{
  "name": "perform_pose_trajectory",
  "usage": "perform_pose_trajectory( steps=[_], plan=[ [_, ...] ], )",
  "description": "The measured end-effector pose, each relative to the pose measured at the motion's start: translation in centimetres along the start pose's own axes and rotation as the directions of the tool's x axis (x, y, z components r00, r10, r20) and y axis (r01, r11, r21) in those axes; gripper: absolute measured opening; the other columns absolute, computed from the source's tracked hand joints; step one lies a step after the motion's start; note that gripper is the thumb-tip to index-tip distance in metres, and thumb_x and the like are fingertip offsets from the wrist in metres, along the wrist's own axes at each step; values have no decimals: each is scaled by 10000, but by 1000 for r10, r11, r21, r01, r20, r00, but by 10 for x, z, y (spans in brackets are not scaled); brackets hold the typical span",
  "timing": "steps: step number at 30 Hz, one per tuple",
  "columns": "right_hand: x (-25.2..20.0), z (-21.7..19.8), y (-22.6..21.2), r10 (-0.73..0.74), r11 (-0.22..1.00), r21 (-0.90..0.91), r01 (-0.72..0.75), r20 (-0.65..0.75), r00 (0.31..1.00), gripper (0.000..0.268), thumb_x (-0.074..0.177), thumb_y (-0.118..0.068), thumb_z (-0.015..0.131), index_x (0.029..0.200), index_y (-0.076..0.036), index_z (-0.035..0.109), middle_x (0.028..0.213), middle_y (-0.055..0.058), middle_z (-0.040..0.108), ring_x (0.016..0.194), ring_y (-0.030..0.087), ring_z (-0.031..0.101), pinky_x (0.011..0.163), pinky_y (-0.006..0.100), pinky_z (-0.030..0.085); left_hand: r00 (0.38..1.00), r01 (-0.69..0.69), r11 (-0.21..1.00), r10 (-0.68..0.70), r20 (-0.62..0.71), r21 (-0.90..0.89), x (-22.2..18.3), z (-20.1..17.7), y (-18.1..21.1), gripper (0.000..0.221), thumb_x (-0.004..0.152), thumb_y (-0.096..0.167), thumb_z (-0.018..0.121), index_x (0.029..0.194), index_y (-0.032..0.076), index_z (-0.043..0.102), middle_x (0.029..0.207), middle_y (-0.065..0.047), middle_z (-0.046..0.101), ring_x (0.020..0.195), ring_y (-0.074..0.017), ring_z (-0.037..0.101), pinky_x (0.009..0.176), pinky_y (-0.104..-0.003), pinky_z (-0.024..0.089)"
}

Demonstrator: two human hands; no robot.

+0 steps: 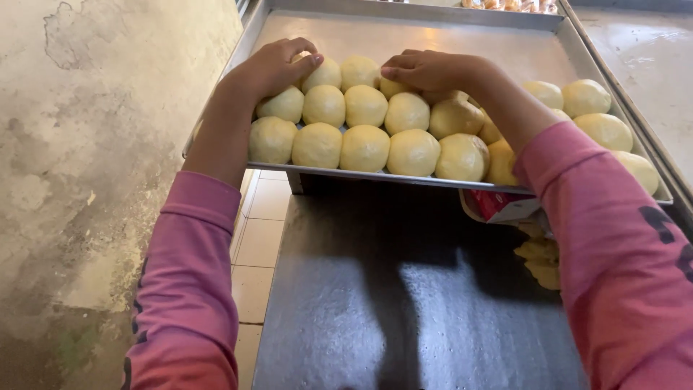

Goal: Shaping pieces of dough into rounds and placing them on a baking tray.

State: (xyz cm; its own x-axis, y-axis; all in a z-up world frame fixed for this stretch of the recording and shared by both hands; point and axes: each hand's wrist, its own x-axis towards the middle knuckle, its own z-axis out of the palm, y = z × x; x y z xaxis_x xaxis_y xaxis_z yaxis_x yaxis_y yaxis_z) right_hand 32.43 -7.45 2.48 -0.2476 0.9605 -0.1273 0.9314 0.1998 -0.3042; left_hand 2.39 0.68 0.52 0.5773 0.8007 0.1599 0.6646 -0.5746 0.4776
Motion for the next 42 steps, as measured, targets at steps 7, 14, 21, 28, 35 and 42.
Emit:
perform_pose_trajectory(
  steps=[7,14,21,28,35,42],
  plan=[
    [-49,-20,-10,205,978,-54,-202,55,977,573,1046,-507,390,1482,-162,531,1434,96,615,1265,338,609,1064,532,494,997,75,997,-75,1,10,-6,-1,5,542,1039,555,435,1372,172,624,1356,-83,597,1137,-291,620,947,-506,520],
    [-10,-15,-2,123,976,-178,-125,-25,992,802,979,-672,295,1569,-141,413,1581,166,439,1406,404,450,1152,635,357,997,50,996,-46,-66,73,5,6,-6,561,1036,595,428,1342,193,671,1295,-112,585,1159,-324,572,952,-537,493],
    [20,4,-84,20,996,93,-17,-28,999,618,1041,-537,326,1434,-121,559,1343,159,630,1098,385,663,836,590,615,988,-20,993,38,-150,116,3,3,-9,530,1052,568,442,1228,173,749,1155,-129,613,1006,-308,613,860,-487,493],
    [10,11,-54,-149,986,-90,137,-145,978,405,1116,-384,448,1188,-61,682,1005,132,750,735,285,682,697,420,569,910,82,966,28,-413,247,12,7,-27,627,1119,562,361,1015,91,760,943,-113,715,814,-292,681,750,-488,521],
    [-17,0,-57,0,996,-84,-8,-91,996,630,1056,-552,357,1410,-72,557,1308,188,638,1142,391,619,970,528,494,951,151,986,-124,-284,75,-3,-4,-3,656,1060,620,332,1130,104,730,1024,-116,720,869,-304,685,830,-460,525],
    [-99,-6,-66,-429,847,-501,180,-441,788,663,1166,-513,416,1618,-36,323,1592,255,450,1357,505,481,1113,627,335,998,-31,999,30,-50,-17,14,1,-18,549,1059,522,476,1184,54,736,1146,-151,696,945,-308,642,849,-459,517]
  ],
)
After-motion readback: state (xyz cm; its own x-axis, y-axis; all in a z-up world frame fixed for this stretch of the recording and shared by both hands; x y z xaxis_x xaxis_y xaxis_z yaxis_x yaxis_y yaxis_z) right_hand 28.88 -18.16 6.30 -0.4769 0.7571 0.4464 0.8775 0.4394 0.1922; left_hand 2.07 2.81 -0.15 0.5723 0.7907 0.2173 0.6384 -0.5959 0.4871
